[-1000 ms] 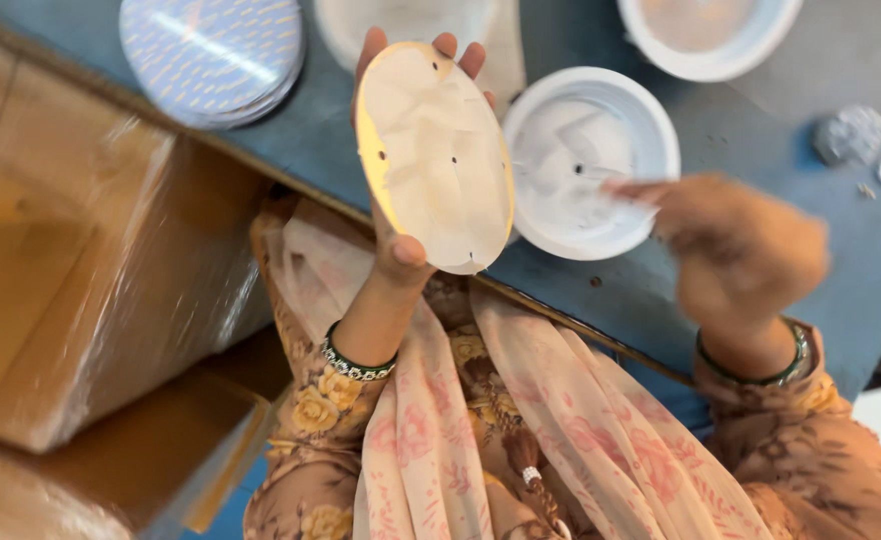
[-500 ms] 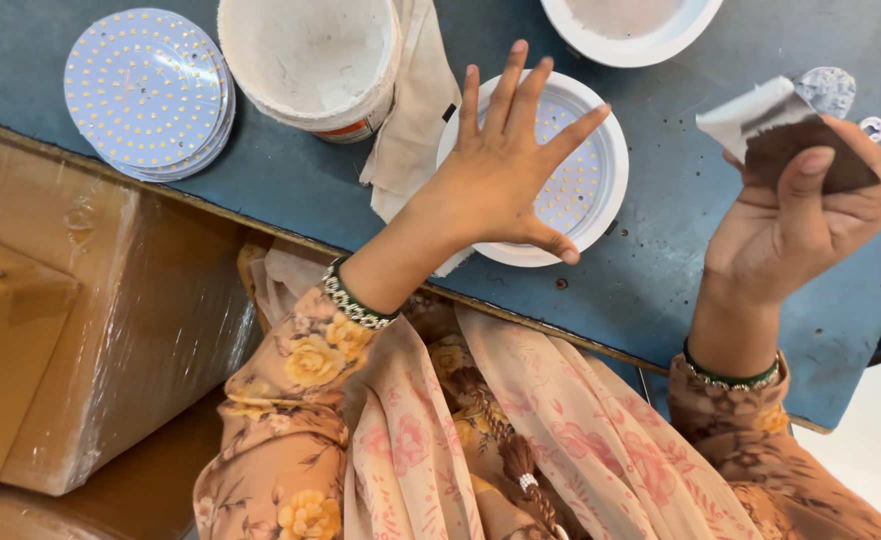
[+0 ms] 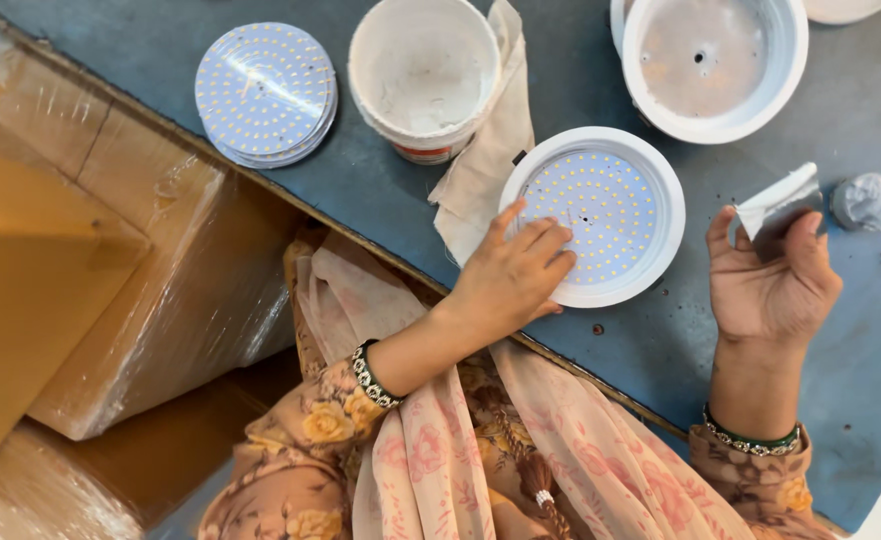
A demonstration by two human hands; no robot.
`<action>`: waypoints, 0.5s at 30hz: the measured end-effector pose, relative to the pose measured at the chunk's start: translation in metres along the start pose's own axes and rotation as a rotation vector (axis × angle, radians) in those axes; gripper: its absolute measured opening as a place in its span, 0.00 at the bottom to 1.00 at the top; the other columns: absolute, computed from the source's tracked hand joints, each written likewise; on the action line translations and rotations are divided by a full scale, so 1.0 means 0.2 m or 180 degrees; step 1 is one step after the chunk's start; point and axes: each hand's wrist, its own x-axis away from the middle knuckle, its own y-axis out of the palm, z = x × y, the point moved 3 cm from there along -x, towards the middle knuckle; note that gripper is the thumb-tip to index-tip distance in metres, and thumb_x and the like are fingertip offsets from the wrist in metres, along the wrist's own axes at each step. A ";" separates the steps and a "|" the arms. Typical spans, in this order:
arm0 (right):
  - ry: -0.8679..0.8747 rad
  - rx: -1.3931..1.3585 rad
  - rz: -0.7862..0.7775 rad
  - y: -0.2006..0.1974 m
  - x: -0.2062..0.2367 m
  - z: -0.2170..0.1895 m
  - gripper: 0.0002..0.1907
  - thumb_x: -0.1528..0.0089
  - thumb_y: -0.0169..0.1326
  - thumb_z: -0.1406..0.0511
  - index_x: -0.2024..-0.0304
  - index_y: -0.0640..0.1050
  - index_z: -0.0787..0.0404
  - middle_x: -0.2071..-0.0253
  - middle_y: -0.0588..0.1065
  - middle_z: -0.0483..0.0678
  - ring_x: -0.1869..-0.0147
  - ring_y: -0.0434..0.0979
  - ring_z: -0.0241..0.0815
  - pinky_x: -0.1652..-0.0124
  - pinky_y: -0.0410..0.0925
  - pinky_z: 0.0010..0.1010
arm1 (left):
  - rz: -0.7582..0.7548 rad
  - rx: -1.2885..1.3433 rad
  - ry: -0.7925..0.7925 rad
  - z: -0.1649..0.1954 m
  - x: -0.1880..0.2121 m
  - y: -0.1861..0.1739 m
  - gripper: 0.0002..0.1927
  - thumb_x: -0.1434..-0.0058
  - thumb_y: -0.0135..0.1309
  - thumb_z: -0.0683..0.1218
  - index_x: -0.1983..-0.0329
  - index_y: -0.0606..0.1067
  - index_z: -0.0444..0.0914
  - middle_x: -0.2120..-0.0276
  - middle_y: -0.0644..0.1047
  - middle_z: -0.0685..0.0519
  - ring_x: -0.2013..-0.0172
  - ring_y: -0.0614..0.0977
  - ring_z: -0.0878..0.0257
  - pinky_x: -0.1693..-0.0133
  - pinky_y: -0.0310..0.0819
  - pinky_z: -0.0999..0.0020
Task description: The person applies adhesive from a tub to a circular metal plate and a plastic fixture housing using a small flat tool.
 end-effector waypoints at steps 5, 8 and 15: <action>0.0104 -0.0244 -0.0210 -0.18 -0.03 -0.08 0.08 0.17 0.48 0.63 0.47 0.79 0.54 0.43 0.80 0.40 0.45 0.78 0.38 0.34 0.64 0.34 | 0.1152 -0.0121 0.0956 -0.02 0.03 -0.07 0.10 0.38 0.59 0.45 0.54 0.79 0.42 0.48 0.76 0.57 0.42 0.77 0.58 0.39 0.66 0.58; 0.0159 -0.0476 -0.0245 -0.29 -0.08 -0.13 0.09 0.17 0.45 0.62 0.48 0.77 0.53 0.42 0.78 0.38 0.42 0.78 0.35 0.35 0.63 0.30 | 0.1125 0.0057 0.1056 -0.02 0.10 -0.19 0.08 0.36 0.57 0.43 0.54 0.80 0.40 0.51 0.79 0.59 0.51 0.80 0.62 0.45 0.72 0.66; 0.0187 -0.0527 -0.0308 -0.34 -0.17 -0.09 0.10 0.21 0.42 0.62 0.47 0.75 0.53 0.42 0.77 0.37 0.40 0.77 0.30 0.36 0.61 0.25 | 0.1566 0.1065 0.0413 0.06 0.36 -0.81 0.06 0.34 0.58 0.41 0.54 0.79 0.41 0.53 0.81 0.59 0.54 0.83 0.64 0.47 0.74 0.66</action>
